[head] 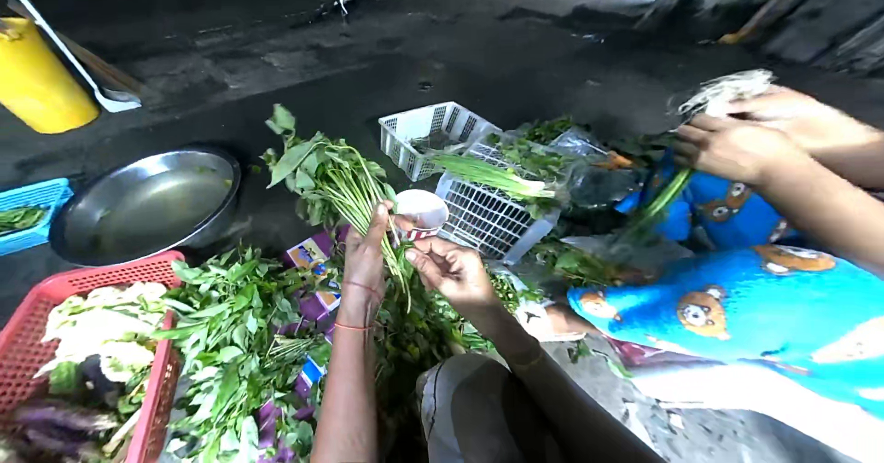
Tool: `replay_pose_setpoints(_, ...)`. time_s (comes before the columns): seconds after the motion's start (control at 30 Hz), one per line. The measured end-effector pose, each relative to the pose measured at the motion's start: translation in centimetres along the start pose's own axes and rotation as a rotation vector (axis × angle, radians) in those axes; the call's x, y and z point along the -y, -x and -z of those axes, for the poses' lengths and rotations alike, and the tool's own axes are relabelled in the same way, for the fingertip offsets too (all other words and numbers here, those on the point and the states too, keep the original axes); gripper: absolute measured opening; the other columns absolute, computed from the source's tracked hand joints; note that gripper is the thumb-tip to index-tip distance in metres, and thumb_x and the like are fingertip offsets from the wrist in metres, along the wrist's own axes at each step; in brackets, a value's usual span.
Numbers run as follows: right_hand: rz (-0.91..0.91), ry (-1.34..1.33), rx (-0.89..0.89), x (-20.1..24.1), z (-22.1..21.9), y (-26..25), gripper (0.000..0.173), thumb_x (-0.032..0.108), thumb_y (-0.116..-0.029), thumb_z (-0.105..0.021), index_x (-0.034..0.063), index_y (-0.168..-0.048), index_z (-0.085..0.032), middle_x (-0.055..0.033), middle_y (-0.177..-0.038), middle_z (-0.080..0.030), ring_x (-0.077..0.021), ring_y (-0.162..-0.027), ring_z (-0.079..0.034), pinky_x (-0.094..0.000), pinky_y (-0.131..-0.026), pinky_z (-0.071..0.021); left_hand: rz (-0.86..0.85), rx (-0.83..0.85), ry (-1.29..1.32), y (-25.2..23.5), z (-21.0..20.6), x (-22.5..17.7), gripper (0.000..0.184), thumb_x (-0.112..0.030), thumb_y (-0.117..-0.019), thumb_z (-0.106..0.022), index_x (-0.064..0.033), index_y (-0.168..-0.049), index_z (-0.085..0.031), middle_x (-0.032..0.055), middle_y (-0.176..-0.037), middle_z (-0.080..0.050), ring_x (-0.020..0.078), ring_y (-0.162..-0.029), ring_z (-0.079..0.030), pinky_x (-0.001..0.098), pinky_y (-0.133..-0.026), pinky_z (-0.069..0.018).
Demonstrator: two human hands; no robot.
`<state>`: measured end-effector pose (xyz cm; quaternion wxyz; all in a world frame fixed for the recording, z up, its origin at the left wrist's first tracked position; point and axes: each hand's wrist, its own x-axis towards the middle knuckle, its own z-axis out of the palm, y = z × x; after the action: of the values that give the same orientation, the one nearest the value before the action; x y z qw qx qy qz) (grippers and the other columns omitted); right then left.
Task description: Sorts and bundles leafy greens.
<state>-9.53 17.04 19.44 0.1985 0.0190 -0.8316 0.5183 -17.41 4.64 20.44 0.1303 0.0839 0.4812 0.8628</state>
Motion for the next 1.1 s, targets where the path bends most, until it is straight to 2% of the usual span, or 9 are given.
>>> replay_pose_setpoints(0.1,0.02,0.082,0.032,-0.3,0.8,0.5,0.023,0.019,-0.0998,-0.062,-0.0004,-0.104,-0.074,0.0,-0.083,-0.07,0.0034,-0.063,-0.056,-0.0145,-0.059,-0.0492,-0.006,-0.025,-0.008,-0.1,0.1,-0.2,0.026,-0.017,-0.1111,-0.039,-0.0055,-0.118,-0.062,0.0038,-0.082,-0.071,0.0116,-0.076,-0.068,0.0281,-0.072,-0.0571)
replay_pose_setpoints(0.23,-0.14,0.468,0.32,-0.9,2.7,1.7,0.026,0.015,-0.1007,-0.06,-0.0044,-0.11,-0.074,-0.0222,-0.104,-0.073,-0.0331,-0.094,-0.071,-0.0487,-0.088,-0.0558,0.042,-0.137,0.143,-0.9,1.6,-1.0,0.028,-0.022,-0.1129,-0.035,-0.0091,-0.11,-0.059,0.003,-0.078,-0.068,0.0144,-0.073,-0.068,0.03,-0.07,-0.0589)
replay_pose_setpoints(0.33,-0.236,0.522,0.345,-2.4,3.1,1.9,0.045,0.014,-0.1008,-0.057,-0.0044,-0.142,-0.056,-0.0289,-0.149,-0.05,-0.0458,-0.139,-0.046,-0.057,-0.115,-0.0367,0.024,-0.167,0.244,-1.4,1.9,-0.8,0.028,-0.025,-0.113,-0.035,-0.0109,-0.107,-0.059,0.0024,-0.078,-0.065,0.016,-0.075,-0.069,0.0331,-0.073,-0.0604)
replay_pose_setpoints(0.5,-0.367,-0.206,0.024,1.1,2.4,-0.7,0.029,0.02,-0.1073,-0.051,0.001,-0.125,-0.064,-0.0075,-0.113,-0.07,-0.0137,-0.095,-0.071,-0.0301,-0.075,-0.0614,-0.004,-0.149,0.268,-1.2,0.3,0.1,0.026,-0.02,-0.1128,-0.035,-0.0099,-0.124,-0.056,0.0025,-0.08,-0.066,0.0159,-0.074,-0.069,0.035,-0.075,-0.0617)
replay_pose_setpoints(0.63,-0.539,-0.53,-0.1,1.1,0.8,-1.1,0.051,0.036,-0.1122,-0.025,0.0064,-0.134,-0.06,-0.0052,-0.127,-0.066,-0.0182,-0.118,-0.063,-0.042,-0.093,-0.0549,-0.021,-0.137,0.348,-1.0,-0.9,-0.2,0.029,-0.015,-0.1119,-0.035,-0.0084,-0.131,-0.056,0.0041,-0.081,-0.063,0.0172,-0.07,-0.068,0.0373,-0.072,-0.0634)
replay_pose_setpoints(0.83,-0.876,-1.213,-0.359,0.2,0.2,-0.4,0.062,0.054,-0.1083,-0.017,0.0085,-0.14,-0.045,-0.0118,-0.118,-0.063,-0.0265,-0.108,-0.063,-0.0518,-0.09,-0.0509,-0.09,-0.027,0.338,0.0,-3.7,0.5,0.032,-0.012,-0.1107,-0.028,-0.0051,-0.136,-0.048,0.0006,-0.076,-0.059,0.0155,-0.069,-0.067,0.038,-0.076,-0.0631)
replay_pose_setpoints(0.97,-0.69,-1.262,-0.504,3.1,-0.3,-3.2,0.063,0.05,-0.1094,-0.019,0.0098,-0.09,-0.063,0.0002,-0.058,-0.056,-0.0086,-0.047,-0.053,-0.0254,-0.047,-0.0478,-0.12,0.169,0.283,1.8,-5.0,3.8,0.033,-0.015,-0.1091,-0.029,0.0005,-0.129,-0.051,-0.0009,-0.076,-0.059,0.0118,-0.066,-0.063,0.0323,-0.069,-0.0604)
replay_pose_setpoints(1.03,-0.521,-1.055,-0.481,3.6,0.3,-3.2,0.046,0.032,-0.1121,-0.023,0.0064,-0.111,-0.062,-0.0044,-0.082,-0.072,-0.0073,-0.057,-0.063,-0.021,-0.049,-0.0496,-0.074,0.233,0.337,1.9,-4.7,3.0,0.03,-0.017,-0.1093,-0.028,-0.0048,-0.124,-0.053,-0.0052,-0.066,-0.054,0.0065,-0.054,-0.055,0.0244,-0.054,-0.0527)
replay_pose_setpoints(1.1,-0.352,-0.783,-0.458,3.6,0.8,-2.5,0.029,0.013,-0.1075,-0.036,0.0012,-0.123,-0.057,-0.008,-0.105,-0.07,-0.0125,-0.088,-0.068,-0.0276,-0.075,-0.0557,0.02,0.276,0.383,2.1,-4.1,1.9,0.03,-0.017,-0.1106,-0.025,-0.0079,-0.121,-0.052,-0.0082,-0.06,-0.048,0.001,-0.043,-0.044,0.0158,-0.041,-0.0412)
